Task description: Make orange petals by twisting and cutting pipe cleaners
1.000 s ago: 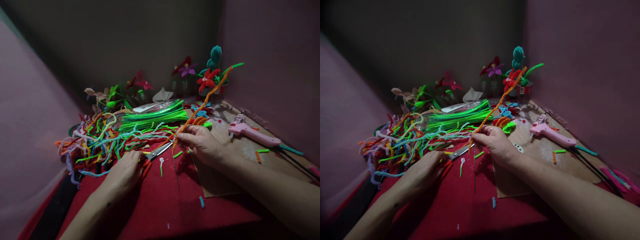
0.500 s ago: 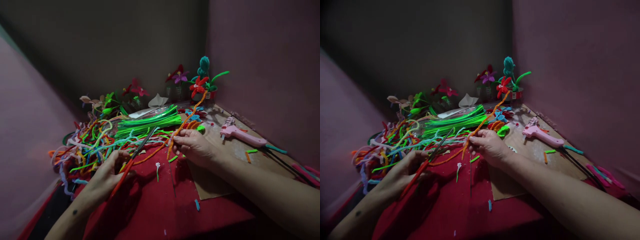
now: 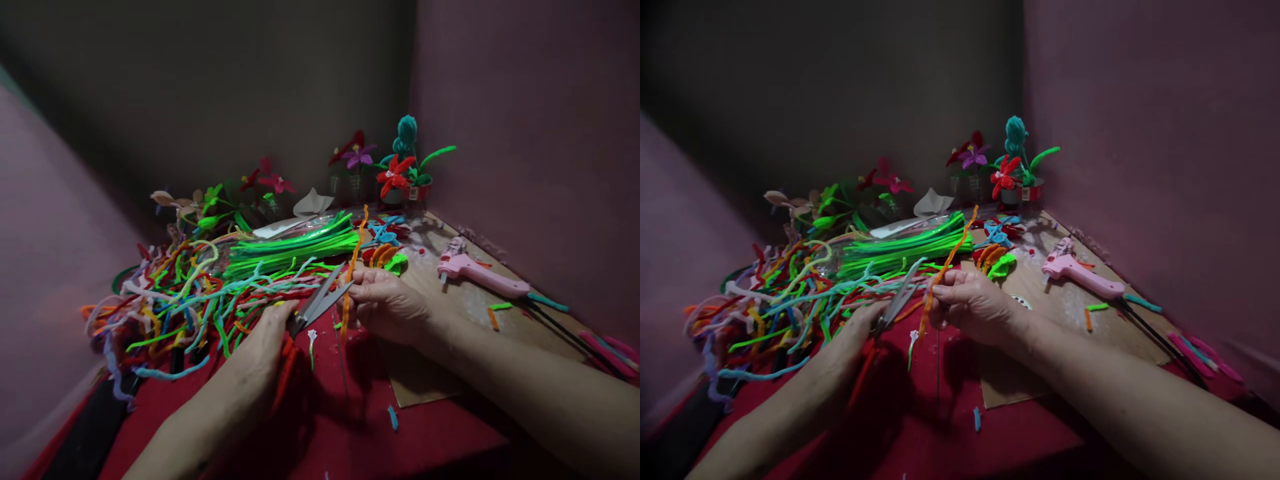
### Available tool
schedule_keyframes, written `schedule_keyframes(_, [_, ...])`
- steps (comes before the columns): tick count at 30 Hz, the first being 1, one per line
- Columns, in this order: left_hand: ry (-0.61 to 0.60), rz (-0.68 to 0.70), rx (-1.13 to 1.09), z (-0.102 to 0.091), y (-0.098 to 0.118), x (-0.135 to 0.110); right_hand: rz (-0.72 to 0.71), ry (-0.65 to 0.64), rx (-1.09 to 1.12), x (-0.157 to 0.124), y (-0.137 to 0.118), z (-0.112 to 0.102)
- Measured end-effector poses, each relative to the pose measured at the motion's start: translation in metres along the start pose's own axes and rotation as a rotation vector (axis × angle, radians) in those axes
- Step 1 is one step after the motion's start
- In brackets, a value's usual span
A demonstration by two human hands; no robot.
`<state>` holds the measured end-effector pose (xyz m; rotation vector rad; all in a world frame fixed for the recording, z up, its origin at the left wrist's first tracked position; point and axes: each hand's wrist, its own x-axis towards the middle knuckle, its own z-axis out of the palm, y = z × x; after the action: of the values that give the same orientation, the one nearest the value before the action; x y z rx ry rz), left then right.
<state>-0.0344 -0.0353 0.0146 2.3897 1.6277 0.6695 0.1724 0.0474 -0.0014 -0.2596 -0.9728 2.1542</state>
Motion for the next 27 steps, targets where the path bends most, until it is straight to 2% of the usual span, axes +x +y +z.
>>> schedule_keyframes(3, [-0.111, 0.062, 0.086, 0.000, 0.005, 0.002, 0.012, -0.020, 0.026, -0.001, 0.000, 0.002])
schedule_keyframes(8, [-0.095, 0.113, 0.156, 0.004, 0.001, 0.002, 0.072, -0.054, 0.053, -0.003, 0.000, 0.003])
schedule_keyframes(12, [-0.105, 0.083, 0.162, 0.006, -0.003, -0.001, 0.078, -0.075, 0.033, -0.003, 0.000, 0.001])
schedule_keyframes(18, [-0.078, 0.083, 0.153, -0.001, 0.000, -0.002, 0.078, -0.098, -0.004, -0.003, 0.001, 0.000])
schedule_keyframes(23, [-0.123, 0.061, 0.193, -0.009, 0.007, -0.002, 0.057, -0.072, 0.014, -0.003, 0.002, -0.001])
schedule_keyframes(27, [-0.127, 0.061, 0.200, -0.007, 0.006, -0.002, 0.068, -0.047, 0.004, -0.003, 0.002, 0.001])
